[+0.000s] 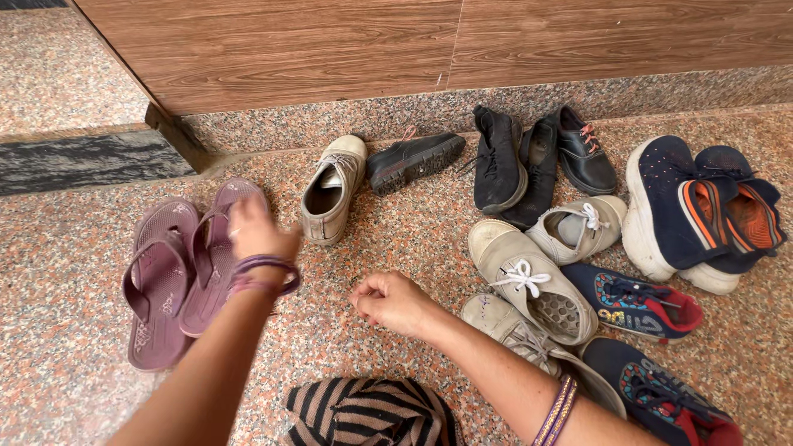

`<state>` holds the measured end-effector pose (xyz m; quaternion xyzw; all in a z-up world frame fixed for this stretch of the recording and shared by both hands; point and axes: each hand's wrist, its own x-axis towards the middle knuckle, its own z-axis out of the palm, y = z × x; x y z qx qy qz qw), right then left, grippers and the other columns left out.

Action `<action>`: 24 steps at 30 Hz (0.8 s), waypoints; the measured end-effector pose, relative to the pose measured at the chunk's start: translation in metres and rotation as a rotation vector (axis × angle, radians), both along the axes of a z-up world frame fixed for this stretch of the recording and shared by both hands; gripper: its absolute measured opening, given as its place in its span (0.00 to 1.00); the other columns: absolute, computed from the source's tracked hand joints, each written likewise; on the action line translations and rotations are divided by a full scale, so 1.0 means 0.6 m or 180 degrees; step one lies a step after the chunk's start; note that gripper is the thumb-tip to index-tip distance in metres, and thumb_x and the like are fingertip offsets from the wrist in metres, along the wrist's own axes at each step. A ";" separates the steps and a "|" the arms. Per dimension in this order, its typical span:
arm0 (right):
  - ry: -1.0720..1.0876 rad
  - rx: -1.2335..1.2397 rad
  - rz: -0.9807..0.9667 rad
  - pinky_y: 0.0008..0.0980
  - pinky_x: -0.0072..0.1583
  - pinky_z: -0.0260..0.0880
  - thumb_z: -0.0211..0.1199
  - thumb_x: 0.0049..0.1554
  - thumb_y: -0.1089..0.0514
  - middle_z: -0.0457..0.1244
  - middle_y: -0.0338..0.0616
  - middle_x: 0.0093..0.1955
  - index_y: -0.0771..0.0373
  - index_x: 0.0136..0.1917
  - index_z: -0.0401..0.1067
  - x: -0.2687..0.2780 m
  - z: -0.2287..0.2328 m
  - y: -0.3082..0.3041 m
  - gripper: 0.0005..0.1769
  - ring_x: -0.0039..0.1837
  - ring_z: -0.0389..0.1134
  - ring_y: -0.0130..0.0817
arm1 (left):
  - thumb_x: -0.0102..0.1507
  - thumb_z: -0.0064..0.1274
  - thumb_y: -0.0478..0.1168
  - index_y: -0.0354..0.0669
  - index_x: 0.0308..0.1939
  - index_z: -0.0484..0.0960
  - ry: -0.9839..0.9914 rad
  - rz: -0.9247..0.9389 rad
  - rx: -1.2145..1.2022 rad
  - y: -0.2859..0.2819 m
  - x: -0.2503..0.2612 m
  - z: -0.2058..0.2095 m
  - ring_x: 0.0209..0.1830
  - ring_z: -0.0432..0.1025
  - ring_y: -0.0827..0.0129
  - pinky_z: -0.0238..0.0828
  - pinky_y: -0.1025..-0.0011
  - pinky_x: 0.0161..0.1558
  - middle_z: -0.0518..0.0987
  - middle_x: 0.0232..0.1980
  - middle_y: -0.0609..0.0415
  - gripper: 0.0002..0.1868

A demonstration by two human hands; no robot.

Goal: The person removes laces from several pairs of shoes and then re-laces them. They handle multiple shoes, including white sneakers and a blue shoe, by hand, pulling out old laces and threading new ones through the eyelets.

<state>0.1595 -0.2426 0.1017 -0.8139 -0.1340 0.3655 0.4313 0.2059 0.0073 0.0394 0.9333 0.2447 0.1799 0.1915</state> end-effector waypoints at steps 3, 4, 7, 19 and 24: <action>-0.0059 -0.0355 0.0079 0.33 0.49 0.71 0.59 0.61 0.50 0.70 0.44 0.44 0.60 0.55 0.76 -0.003 0.010 -0.018 0.15 0.44 0.69 0.29 | 0.53 0.66 0.49 0.51 0.76 0.57 0.0389 -0.0403 -0.0111 -0.099 0.034 0.031 0.78 0.49 0.43 0.58 0.50 0.69 0.51 0.81 0.44 0.50; -0.0062 -0.0285 0.0064 0.33 0.50 0.72 0.59 0.60 0.51 0.70 0.43 0.44 0.61 0.56 0.76 -0.002 0.014 -0.023 0.16 0.45 0.70 0.28 | 0.53 0.66 0.49 0.52 0.76 0.56 0.0482 -0.0503 0.0016 -0.120 0.038 0.045 0.79 0.48 0.44 0.57 0.49 0.70 0.51 0.81 0.45 0.51; -0.0114 -0.0157 0.0011 0.31 0.53 0.72 0.59 0.60 0.51 0.70 0.41 0.47 0.61 0.57 0.76 0.001 0.023 -0.047 0.17 0.47 0.70 0.27 | 0.54 0.66 0.50 0.54 0.77 0.53 0.0987 -0.0728 0.0308 -0.164 0.045 0.080 0.80 0.46 0.49 0.54 0.46 0.71 0.52 0.81 0.50 0.52; -0.0220 -0.0019 -0.0200 0.32 0.53 0.72 0.61 0.59 0.52 0.71 0.42 0.47 0.60 0.56 0.77 0.015 0.026 -0.168 0.15 0.47 0.70 0.29 | 0.65 0.56 0.55 0.49 0.82 0.38 0.2511 -0.0857 0.0176 -0.243 0.010 0.123 0.71 0.67 0.54 0.67 0.50 0.67 0.68 0.73 0.45 0.53; -0.0327 -0.0281 0.0201 0.30 0.56 0.71 0.61 0.60 0.50 0.71 0.39 0.50 0.59 0.57 0.77 0.001 0.026 -0.188 0.16 0.49 0.71 0.25 | 0.68 0.52 0.51 0.46 0.82 0.34 0.2906 -0.1574 0.0379 -0.315 -0.059 0.123 0.64 0.72 0.53 0.74 0.53 0.61 0.69 0.69 0.39 0.50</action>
